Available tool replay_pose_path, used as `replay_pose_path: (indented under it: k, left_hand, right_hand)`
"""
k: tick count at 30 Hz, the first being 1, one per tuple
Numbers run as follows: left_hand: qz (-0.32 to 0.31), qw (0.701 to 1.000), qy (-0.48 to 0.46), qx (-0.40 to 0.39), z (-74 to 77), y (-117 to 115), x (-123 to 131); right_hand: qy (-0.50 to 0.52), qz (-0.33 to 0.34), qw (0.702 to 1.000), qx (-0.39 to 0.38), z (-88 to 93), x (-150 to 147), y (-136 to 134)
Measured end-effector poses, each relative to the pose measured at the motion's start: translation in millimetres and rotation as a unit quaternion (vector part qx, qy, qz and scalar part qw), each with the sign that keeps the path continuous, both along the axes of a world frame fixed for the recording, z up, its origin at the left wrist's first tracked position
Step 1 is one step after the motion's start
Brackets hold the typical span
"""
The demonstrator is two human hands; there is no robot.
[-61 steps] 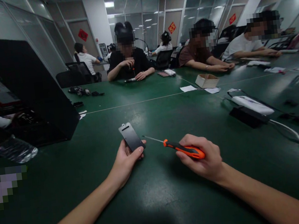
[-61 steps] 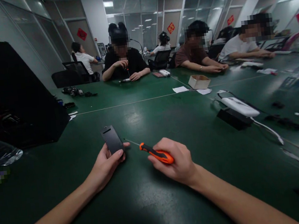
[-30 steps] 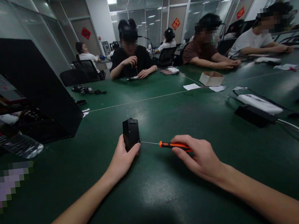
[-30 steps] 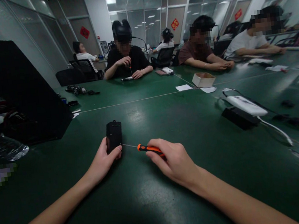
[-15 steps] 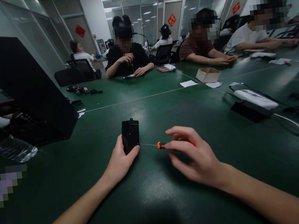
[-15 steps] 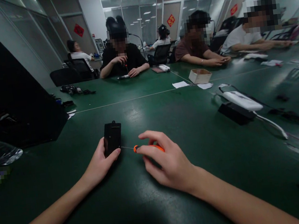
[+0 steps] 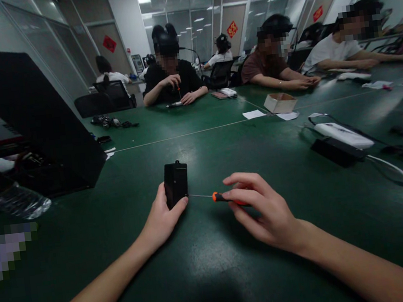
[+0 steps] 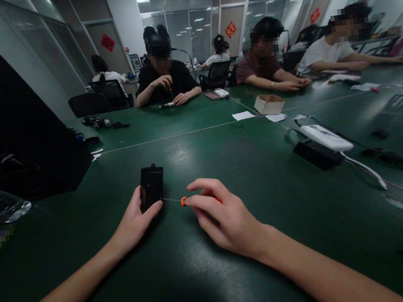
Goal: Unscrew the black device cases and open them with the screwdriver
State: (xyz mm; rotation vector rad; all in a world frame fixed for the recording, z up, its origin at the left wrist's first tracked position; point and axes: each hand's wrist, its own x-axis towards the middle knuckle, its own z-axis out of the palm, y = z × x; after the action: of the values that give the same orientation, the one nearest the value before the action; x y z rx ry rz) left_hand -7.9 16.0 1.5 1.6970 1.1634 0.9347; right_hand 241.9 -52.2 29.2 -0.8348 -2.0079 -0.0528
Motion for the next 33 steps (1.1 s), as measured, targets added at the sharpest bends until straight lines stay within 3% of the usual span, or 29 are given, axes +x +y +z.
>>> replay_pose_path:
  k: [7,17,22,33]
  left_hand:
    - [-0.003,1.000,-0.002,0.004,-0.4,0.5,-0.4]
    - [0.002,1.000,0.001,-0.013,0.6,0.1,0.1]
    - [-0.007,1.000,0.006,0.003,-3.4,0.5,-1.5]
    - [-0.028,0.999,0.040,0.021,-0.1,-5.4,0.5]
  right_hand:
    - [-0.019,0.058,0.998,0.000,-0.3,1.7,2.6]
    - [0.050,0.039,0.998,-0.013,0.5,-1.6,5.3]
    - [0.103,0.025,0.994,0.018,1.9,-1.7,4.9]
    - [0.093,0.037,0.994,0.038,-0.7,-3.3,3.1]
